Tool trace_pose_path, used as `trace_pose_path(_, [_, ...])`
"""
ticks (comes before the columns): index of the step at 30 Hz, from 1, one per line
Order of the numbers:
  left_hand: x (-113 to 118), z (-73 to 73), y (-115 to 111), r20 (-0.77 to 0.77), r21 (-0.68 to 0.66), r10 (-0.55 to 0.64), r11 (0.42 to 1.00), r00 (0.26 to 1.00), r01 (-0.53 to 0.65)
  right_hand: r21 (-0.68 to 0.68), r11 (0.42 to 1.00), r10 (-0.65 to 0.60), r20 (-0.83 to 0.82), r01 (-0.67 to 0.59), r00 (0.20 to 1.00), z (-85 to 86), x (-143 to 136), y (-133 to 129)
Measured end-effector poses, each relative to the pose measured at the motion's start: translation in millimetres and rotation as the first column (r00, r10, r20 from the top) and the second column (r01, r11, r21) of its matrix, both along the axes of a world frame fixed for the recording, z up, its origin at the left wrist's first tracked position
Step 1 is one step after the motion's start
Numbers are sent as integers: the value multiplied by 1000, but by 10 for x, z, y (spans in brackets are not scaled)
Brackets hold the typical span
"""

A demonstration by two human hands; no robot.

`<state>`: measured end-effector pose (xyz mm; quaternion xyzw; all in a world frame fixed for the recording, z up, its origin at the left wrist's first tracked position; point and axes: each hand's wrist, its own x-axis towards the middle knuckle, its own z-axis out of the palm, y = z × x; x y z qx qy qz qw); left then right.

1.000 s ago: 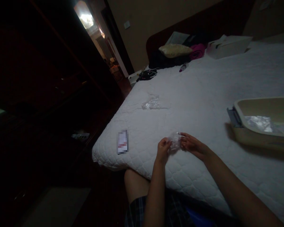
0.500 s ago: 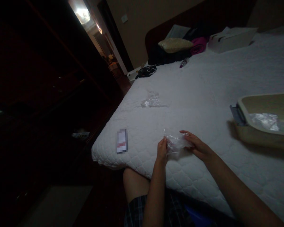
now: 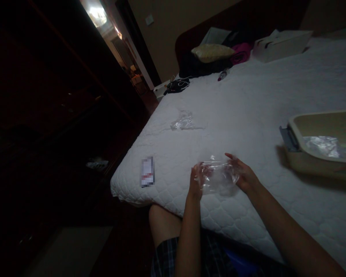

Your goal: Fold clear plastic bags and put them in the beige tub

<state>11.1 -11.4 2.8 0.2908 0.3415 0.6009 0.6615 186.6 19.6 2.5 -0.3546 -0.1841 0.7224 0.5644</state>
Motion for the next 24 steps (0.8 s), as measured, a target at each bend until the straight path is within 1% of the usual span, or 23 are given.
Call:
trace_pose_path(3, [14, -22, -33, -25, 130, -92, 987, 995, 94, 8, 1000, 3, -57, -2, 998, -19, -24, 13])
trace_pose_path(5, [21, -28, -45, -36, 129, -113, 985, 993, 116, 37, 999, -2, -102, 6, 995, -13, -32, 16])
trace_pose_path(7, [34, -27, -45, -79, 63, -89, 994, 993, 94, 68, 998, -7, -141, 17, 990, 6, -29, 10])
trace_pose_path(10, [57, -25, -22, -127, -41, -19, 999, 992, 14, 68, 998, 4, -149, 6, 989, 41, -13, -9])
trace_pose_path(13, [37, -32, 14, -38, -93, 24, 995, 999, -27, 30, 1000, 2, -119, 2, 993, 57, 7, -27])
trace_pose_path(15, [-6, -35, 33, 62, -139, 29, 990, 998, -20, 3, 1000, 21, -95, -21, 995, 61, 18, -36])
trace_pose_path(17, [-57, -33, 42, 129, -201, 45, 979, 991, -19, -17, 998, 54, -78, -56, 995, 71, 25, -45])
trace_pose_path(20, [-118, -20, 40, 149, -280, 61, 960, 987, -17, 29, 997, 76, -15, -76, 997, 106, 22, -65])
trace_pose_path(22, [-145, -17, 34, 143, -302, 53, 953, 988, -7, 84, 993, 73, 70, -79, 995, 135, 11, -81])
trace_pose_path(24, [-172, -23, 24, 138, -318, 44, 948, 990, 2, 105, 989, 89, 149, -105, 985, 161, -5, -93])
